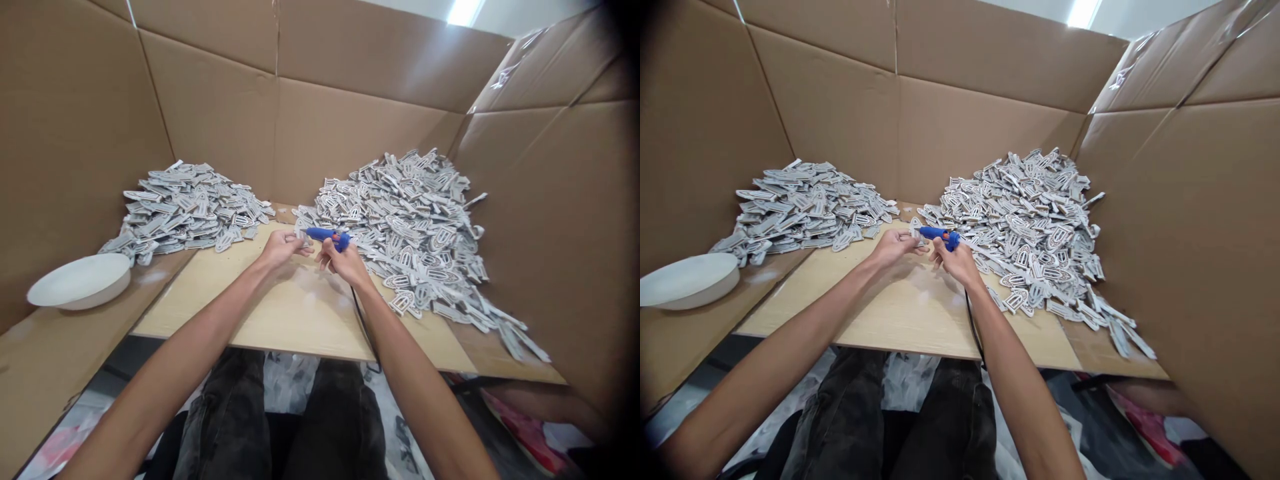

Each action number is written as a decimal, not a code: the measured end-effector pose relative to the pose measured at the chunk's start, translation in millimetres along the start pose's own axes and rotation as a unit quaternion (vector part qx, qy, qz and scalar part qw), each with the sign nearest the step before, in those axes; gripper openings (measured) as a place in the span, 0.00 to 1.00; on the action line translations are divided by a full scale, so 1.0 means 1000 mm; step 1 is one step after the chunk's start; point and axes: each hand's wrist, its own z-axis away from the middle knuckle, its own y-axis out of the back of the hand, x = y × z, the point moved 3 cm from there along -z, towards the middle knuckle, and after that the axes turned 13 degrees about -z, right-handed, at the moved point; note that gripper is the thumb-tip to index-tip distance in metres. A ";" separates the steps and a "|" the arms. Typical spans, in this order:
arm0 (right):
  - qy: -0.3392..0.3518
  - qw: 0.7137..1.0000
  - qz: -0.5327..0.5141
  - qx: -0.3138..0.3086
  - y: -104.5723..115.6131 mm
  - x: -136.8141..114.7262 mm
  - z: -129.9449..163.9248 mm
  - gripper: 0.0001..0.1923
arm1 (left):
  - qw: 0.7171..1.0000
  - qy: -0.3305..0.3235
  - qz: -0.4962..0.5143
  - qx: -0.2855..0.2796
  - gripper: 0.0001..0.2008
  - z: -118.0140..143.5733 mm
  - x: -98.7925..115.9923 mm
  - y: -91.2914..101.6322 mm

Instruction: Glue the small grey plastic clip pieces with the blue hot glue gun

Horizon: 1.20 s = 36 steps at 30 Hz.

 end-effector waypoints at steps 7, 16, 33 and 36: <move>0.006 1.000 -0.002 0.015 0.001 0.004 -0.002 0.41 | 1.000 0.011 0.004 0.000 0.09 0.002 0.002 -0.002; 0.019 0.990 0.133 0.037 0.003 -0.004 0.004 0.41 | 1.000 -0.005 -0.001 -0.002 0.10 0.004 0.003 -0.002; 0.096 0.956 0.272 0.052 -0.010 -0.014 0.006 0.28 | 0.986 -0.092 -0.122 0.066 0.09 0.005 -0.007 0.000; 0.172 0.934 0.305 0.069 -0.015 -0.015 0.008 0.27 | 0.986 -0.074 -0.124 0.079 0.08 0.004 -0.008 0.000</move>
